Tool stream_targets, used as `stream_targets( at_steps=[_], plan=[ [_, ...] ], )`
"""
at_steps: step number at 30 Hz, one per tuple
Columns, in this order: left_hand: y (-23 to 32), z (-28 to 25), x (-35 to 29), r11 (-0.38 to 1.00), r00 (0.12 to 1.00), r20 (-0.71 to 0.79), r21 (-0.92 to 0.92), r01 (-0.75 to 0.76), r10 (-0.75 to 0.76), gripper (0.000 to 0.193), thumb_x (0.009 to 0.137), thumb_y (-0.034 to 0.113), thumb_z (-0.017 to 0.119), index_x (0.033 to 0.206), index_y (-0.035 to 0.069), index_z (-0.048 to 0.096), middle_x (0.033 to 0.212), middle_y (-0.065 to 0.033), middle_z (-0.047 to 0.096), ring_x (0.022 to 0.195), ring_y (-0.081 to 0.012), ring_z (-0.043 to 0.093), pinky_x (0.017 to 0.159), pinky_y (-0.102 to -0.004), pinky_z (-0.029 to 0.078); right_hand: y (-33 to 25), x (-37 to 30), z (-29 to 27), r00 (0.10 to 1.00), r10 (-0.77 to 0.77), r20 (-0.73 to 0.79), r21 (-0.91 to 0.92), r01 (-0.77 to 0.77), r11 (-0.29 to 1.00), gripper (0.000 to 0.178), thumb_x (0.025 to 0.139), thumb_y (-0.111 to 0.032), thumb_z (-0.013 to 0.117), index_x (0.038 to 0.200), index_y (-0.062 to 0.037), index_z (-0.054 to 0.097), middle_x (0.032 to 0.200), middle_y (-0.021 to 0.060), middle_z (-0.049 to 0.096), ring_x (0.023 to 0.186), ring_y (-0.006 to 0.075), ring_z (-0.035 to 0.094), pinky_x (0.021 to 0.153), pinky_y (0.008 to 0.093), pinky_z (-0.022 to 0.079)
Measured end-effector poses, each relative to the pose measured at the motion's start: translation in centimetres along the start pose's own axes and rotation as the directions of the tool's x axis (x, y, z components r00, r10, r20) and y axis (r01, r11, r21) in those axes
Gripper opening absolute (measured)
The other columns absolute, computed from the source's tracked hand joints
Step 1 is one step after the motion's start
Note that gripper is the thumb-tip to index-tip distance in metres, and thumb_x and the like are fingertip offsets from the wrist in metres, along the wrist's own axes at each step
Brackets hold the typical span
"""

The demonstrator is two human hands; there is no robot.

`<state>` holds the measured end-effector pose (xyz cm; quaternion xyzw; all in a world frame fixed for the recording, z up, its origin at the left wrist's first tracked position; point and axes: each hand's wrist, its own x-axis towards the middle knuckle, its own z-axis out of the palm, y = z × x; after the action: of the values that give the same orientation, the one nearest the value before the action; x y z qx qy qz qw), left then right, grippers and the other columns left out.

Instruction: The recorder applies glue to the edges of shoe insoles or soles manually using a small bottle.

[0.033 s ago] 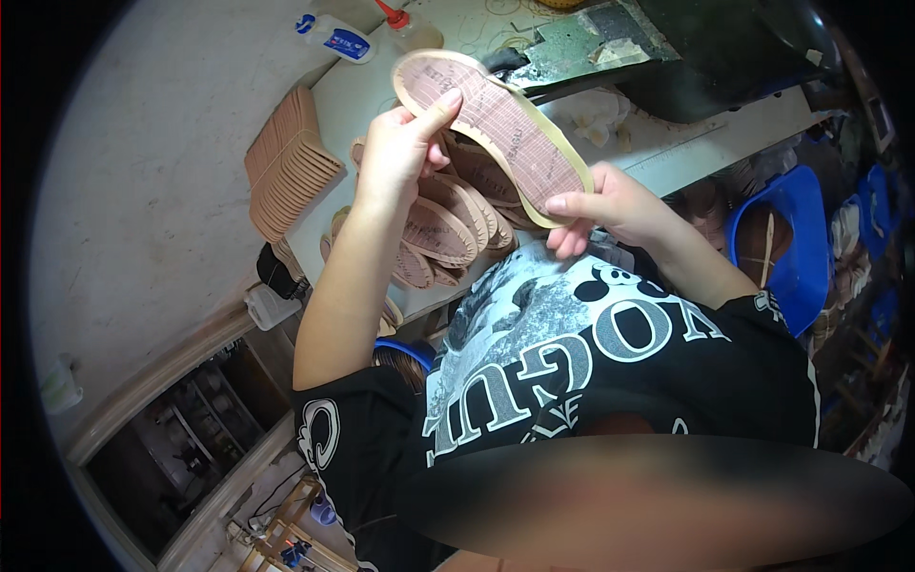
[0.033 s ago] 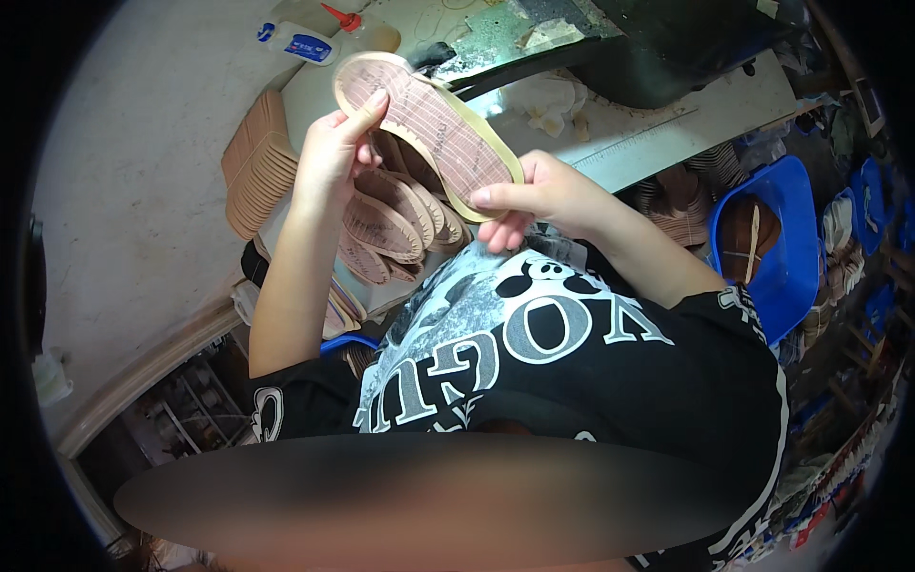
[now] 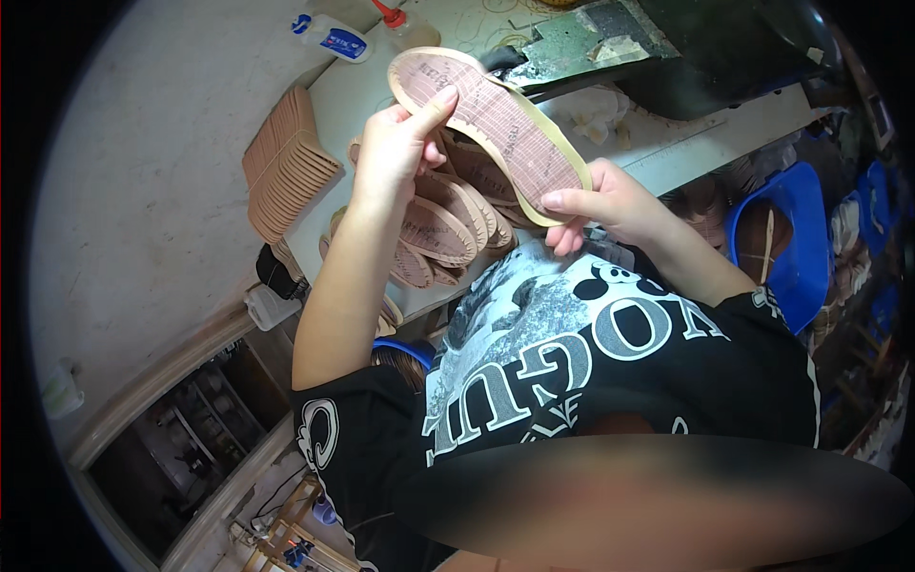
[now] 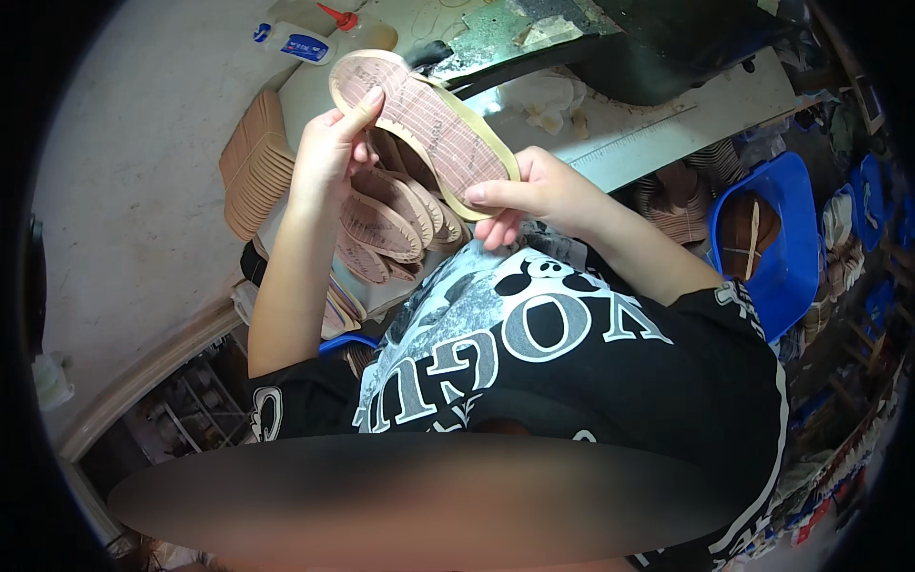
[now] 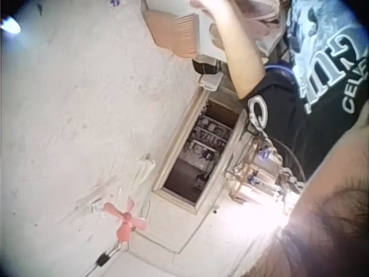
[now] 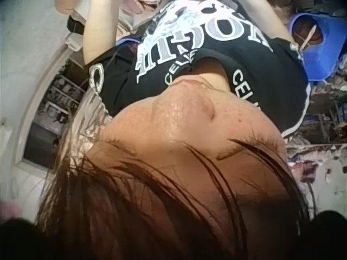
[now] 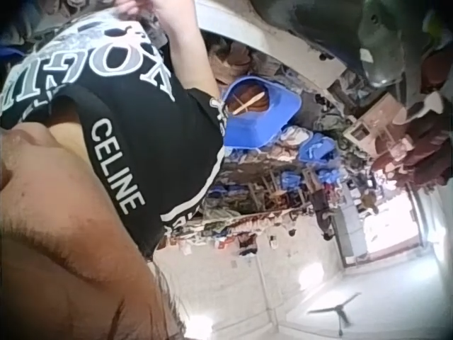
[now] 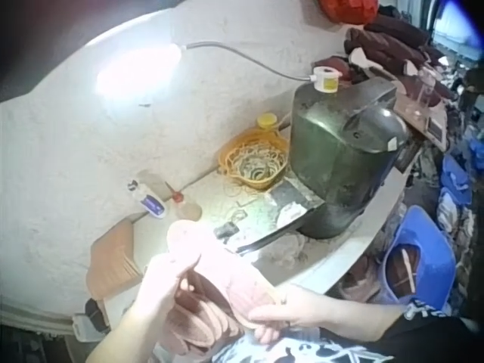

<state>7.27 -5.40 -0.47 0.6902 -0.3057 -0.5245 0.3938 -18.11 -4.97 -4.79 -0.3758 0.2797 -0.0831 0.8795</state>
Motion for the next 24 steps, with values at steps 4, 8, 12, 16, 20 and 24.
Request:
stream_targets(
  at_steps=[4,8,12,16,20,24],
  plan=[
    [1.1,-0.9,1.7,0.999,0.999,0.012,0.03,0.045,-0.046,0.034,0.079,0.032,0.076,0.074,0.002,0.062,0.05,-0.0009,0.054,0.037,-0.0071,0.046,0.037,-0.0192,0.034,-0.1,1.2,1.6,0.989,-0.122,-0.085,0.077,0.129,0.989,0.025,0.09,-0.023,0.062,0.084,0.0014,0.066,0.071,0.0109,0.068,0.059,0.0131,0.066,0.051,0.0199,0.049],
    [2.0,-2.7,4.8,0.98,0.982,0.085,0.122,0.156,-0.167,0.042,0.076,0.039,0.077,0.076,0.0,0.062,0.057,-0.0054,0.06,0.039,-0.0075,0.047,0.044,-0.0212,0.046,-1.2,2.8,2.6,0.96,-0.129,-0.248,0.206,0.182,0.961,0.025,0.089,-0.024,0.062,0.089,0.0016,0.064,0.072,0.0107,0.067,0.058,0.0117,0.065,0.051,0.0192,0.048],
    [2.5,-4.2,7.5,0.893,0.997,-0.08,0.451,0.016,0.023,0.072,0.072,0.051,0.074,0.113,-0.007,0.059,0.12,-0.026,0.055,0.109,-0.027,0.057,0.081,-0.0392,0.053,-3.0,4.3,3.1,0.959,-0.127,-0.252,0.293,0.201,0.935,0.027,0.09,-0.024,0.061,0.09,0.0025,0.063,0.074,0.0122,0.067,0.059,0.0123,0.065,0.053,0.0193,0.049],
    [3.7,-4.4,10.2,0.544,0.803,0.114,0.678,-0.493,0.585,0.08,0.066,0.056,0.075,0.126,0.006,0.056,0.142,-0.0243,0.036,0.136,-0.0354,0.028,0.106,-0.0512,0.031,-3.9,5.6,3.5,0.96,-0.147,-0.239,0.262,0.21,0.942,0.027,0.091,-0.024,0.058,0.091,0.002,0.062,0.075,0.012,0.067,0.06,0.013,0.065,0.052,0.0196,0.049],
    [6.4,-1.9,10.1,0.156,0.425,0.835,0.395,-0.905,0.35,0.044,0.068,0.038,0.078,0.099,0.008,0.067,0.124,-0.013,0.055,0.12,-0.0272,0.046,0.101,-0.0389,0.035,-4.2,6.5,3.7,0.945,-0.154,-0.288,0.242,0.228,0.943,0.028,0.092,-0.026,0.057,0.091,0.0016,0.063,0.075,0.0123,0.067,0.06,0.0138,0.066,0.053,0.0202,0.05],
    [6.9,-1.7,9.4,0.591,0.645,0.764,0.513,-0.623,0.017,0.036,0.073,0.034,0.078,0.086,0.004,0.063,0.082,-0.002,0.057,0.078,-0.0121,0.052,0.068,-0.0266,0.041,-4.4,6.5,3.5,0.937,-0.152,-0.314,0.183,0.217,0.959,0.039,0.093,-0.037,0.058,0.093,0.0024,0.063,0.078,0.0133,0.068,0.065,0.0153,0.067,0.057,0.0217,0.053]
  ],
)
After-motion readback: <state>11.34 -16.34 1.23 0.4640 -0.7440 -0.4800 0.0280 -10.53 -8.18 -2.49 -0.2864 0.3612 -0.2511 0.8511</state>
